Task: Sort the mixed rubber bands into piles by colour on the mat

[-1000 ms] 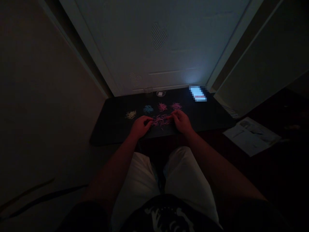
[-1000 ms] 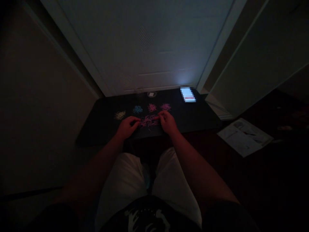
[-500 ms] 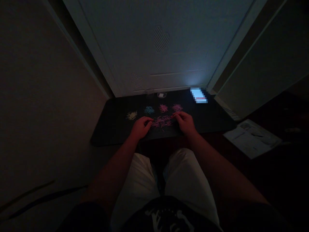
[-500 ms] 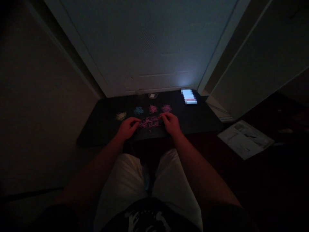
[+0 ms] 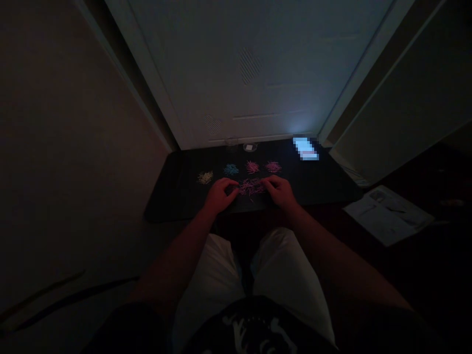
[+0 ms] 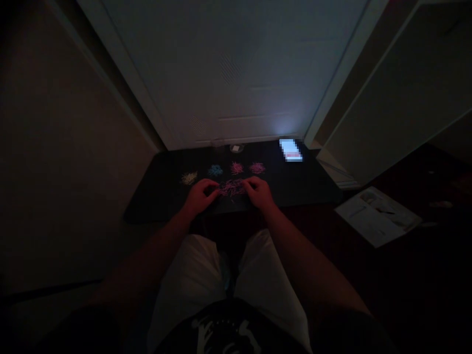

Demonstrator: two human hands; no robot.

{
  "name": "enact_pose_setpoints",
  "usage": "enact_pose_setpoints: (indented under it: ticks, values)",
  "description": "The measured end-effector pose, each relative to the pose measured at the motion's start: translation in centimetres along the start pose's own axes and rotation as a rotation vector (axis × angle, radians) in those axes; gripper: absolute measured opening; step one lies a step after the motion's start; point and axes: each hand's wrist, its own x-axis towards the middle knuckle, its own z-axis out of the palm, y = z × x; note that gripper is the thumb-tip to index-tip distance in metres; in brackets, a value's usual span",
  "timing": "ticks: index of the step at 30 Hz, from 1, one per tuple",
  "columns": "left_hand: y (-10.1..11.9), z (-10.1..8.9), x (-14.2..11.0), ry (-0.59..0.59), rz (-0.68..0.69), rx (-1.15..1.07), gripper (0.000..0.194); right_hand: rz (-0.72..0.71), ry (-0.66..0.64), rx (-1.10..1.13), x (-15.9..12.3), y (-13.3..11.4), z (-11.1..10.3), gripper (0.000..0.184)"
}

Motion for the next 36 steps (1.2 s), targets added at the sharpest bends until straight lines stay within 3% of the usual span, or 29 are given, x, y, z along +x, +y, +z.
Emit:
enact_pose_setpoints:
  ticks: [4,8,15,26,36]
  values:
    - [1.1,0.1,-0.1,0.037,0.065,-0.053,0.023,-0.056,-0.067,0.015,0.1,-1.6,1.2,0.021]
    - [1.9,0.5,-0.4,0.071,0.086,-0.141,0.026,-0.159,-0.272,0.014,0.1,-3.0,2.4,0.021]
    - [2.0,1.2,-1.3,0.091,0.027,-0.228,0.015,-0.099,-0.459,0.038,-0.2,-2.4,3.3,0.027]
    - [2.4,0.8,-1.6,0.034,0.034,-0.217,0.011,-0.009,-0.484,0.086,-0.3,-1.9,3.7,0.031]
    - [1.7,1.3,-1.2,0.035,-0.133,-0.254,0.01,0.02,-0.4,0.157,-0.9,-1.3,4.8,0.012]
